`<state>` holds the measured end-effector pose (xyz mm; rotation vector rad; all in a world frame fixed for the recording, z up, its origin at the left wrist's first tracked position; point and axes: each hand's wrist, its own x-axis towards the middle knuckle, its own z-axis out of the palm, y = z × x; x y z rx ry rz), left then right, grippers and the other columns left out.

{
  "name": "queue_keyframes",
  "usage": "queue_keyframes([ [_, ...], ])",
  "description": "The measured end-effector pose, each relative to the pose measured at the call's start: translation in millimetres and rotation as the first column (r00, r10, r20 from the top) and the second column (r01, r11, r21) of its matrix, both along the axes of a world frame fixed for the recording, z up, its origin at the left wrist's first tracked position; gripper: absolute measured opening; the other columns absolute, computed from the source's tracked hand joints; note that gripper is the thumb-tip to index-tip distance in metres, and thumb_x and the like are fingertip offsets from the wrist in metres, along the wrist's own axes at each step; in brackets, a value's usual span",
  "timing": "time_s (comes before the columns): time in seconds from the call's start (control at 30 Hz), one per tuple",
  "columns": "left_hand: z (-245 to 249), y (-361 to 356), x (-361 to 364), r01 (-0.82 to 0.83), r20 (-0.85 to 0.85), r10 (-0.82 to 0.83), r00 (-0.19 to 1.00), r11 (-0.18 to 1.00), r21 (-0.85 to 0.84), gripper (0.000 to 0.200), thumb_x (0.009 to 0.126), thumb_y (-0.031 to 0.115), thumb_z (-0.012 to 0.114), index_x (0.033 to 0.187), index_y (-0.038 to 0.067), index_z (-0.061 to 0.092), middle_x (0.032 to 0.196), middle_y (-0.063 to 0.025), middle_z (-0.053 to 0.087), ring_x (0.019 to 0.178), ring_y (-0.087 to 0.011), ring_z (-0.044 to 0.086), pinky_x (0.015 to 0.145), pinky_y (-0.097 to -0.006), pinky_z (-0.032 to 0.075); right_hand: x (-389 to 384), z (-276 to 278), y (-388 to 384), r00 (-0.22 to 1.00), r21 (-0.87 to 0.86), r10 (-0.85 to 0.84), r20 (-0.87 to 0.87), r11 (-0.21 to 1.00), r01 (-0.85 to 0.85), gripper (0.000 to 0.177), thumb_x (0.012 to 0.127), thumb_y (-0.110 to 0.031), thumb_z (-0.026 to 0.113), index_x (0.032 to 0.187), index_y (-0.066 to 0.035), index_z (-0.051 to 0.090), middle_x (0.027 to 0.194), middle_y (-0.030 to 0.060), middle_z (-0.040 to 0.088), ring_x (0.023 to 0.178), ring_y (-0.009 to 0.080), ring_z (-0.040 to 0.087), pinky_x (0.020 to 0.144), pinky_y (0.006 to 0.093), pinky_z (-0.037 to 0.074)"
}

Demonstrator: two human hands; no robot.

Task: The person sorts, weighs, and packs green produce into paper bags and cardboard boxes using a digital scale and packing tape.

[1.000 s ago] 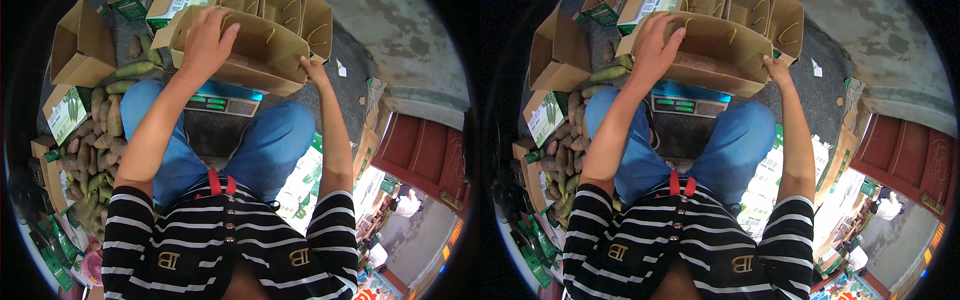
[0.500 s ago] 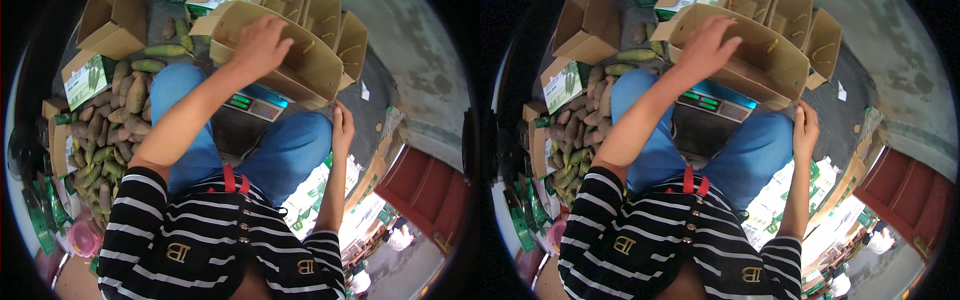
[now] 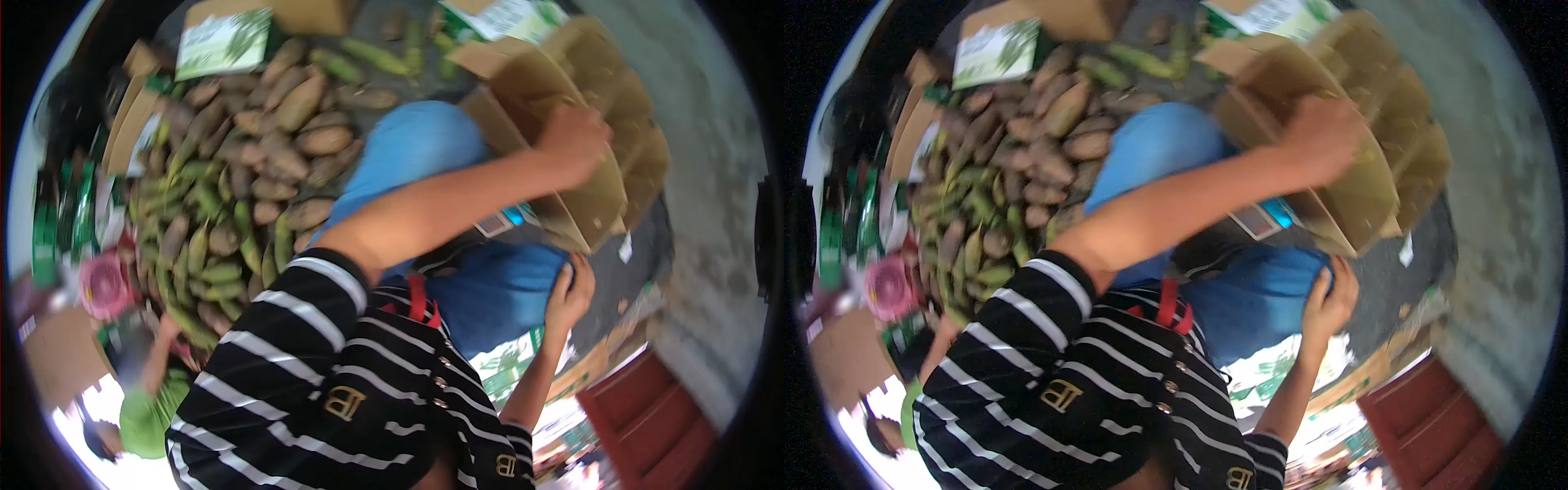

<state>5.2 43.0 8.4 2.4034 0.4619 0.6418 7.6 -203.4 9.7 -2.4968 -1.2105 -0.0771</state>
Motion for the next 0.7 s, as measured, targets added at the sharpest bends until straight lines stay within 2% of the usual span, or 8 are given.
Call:
queue_keyframes([
  [0.03,-8,-2,7,-0.056,0.029,0.055,0.998,0.997,0.049,0.022,0.070,0.014,0.061,0.089,0.004,0.063,0.097,-0.0146,0.058,0.094,-0.0285,0.056,0.078,-0.0455,0.041,-3,1,1,1.000,-0.009,0.001,-0.017,1.000,-0.001,0.024,0.088,-0.013,0.051,0.104,0.002,0.061,0.108,0.0186,0.059,0.103,0.0338,0.054,0.092,0.0396,0.040],
  [0.13,-16,-1,24,-0.206,0.131,0.209,0.969,0.978,-0.039,0.018,0.075,0.014,0.055,0.088,0.004,0.063,0.095,-0.0154,0.058,0.095,-0.0297,0.055,0.084,-0.0479,0.037,-2,-4,-2,0.998,-0.023,0.029,-0.053,0.999,-0.031,0.026,0.090,-0.015,0.049,0.105,0.004,0.060,0.109,0.0198,0.059,0.104,0.0339,0.054,0.093,0.0404,0.039],
  [0.2,-22,-3,40,-0.365,0.171,0.365,0.915,0.930,-0.035,0.019,0.077,0.016,0.053,0.087,0.004,0.062,0.094,-0.0161,0.057,0.095,-0.0313,0.054,0.088,-0.0492,0.036,3,-10,-7,0.996,-0.009,0.041,-0.076,0.999,-0.042,0.028,0.091,-0.016,0.048,0.105,0.005,0.060,0.110,0.0201,0.059,0.105,0.0338,0.054,0.093,0.0407,0.039],
  [0.4,-19,0,40,-0.398,0.182,0.401,0.898,0.916,-0.053,0.021,0.076,0.016,0.054,0.089,0.001,0.062,0.098,-0.0175,0.057,0.098,-0.0320,0.053,0.094,-0.0516,0.034,12,-13,-11,0.994,-0.056,0.073,-0.077,0.995,-0.077,0.032,0.093,-0.020,0.045,0.108,0.005,0.058,0.110,0.0191,0.058,0.103,0.0323,0.054,0.092,0.0404,0.039],
  [0.5,-27,-8,50,-0.364,0.122,0.376,0.919,0.925,-0.109,0.029,0.076,0.020,0.056,0.096,0.000,0.062,0.102,-0.0189,0.056,0.101,-0.0320,0.051,0.096,-0.0573,0.029,10,-12,-4,0.995,-0.109,0.071,-0.064,0.991,-0.078,0.032,0.094,-0.019,0.044,0.111,0.004,0.057,0.111,0.0182,0.059,0.103,0.0311,0.054,0.092,0.0397,0.039],
  [0.6,-20,-10,49,-0.254,0.073,0.274,0.959,0.945,-0.205,0.029,0.075,0.017,0.056,0.098,-0.001,0.060,0.104,-0.0195,0.056,0.102,-0.0313,0.052,0.093,-0.0523,0.034,10,-9,-1,0.996,-0.191,0.071,-0.053,0.978,-0.080,0.031,0.095,-0.017,0.043,0.113,0.005,0.055,0.112,0.0178,0.058,0.104,0.0301,0.054,0.092,0.0380,0.039],
  [0.7,-19,-12,48,-0.540,0.296,0.569,0.767,0.822,-0.180,0.019,0.078,0.015,0.049,0.085,0.001,0.061,0.089,-0.0157,0.058,0.072,-0.0276,0.059,0.057,-0.0427,0.049,16,-13,-4,0.992,-0.161,0.101,-0.076,0.981,-0.112,0.032,0.095,-0.018,0.043,0.114,0.005,0.055,0.113,0.0182,0.058,0.104,0.0307,0.053,0.092,0.0386,0.039],
])
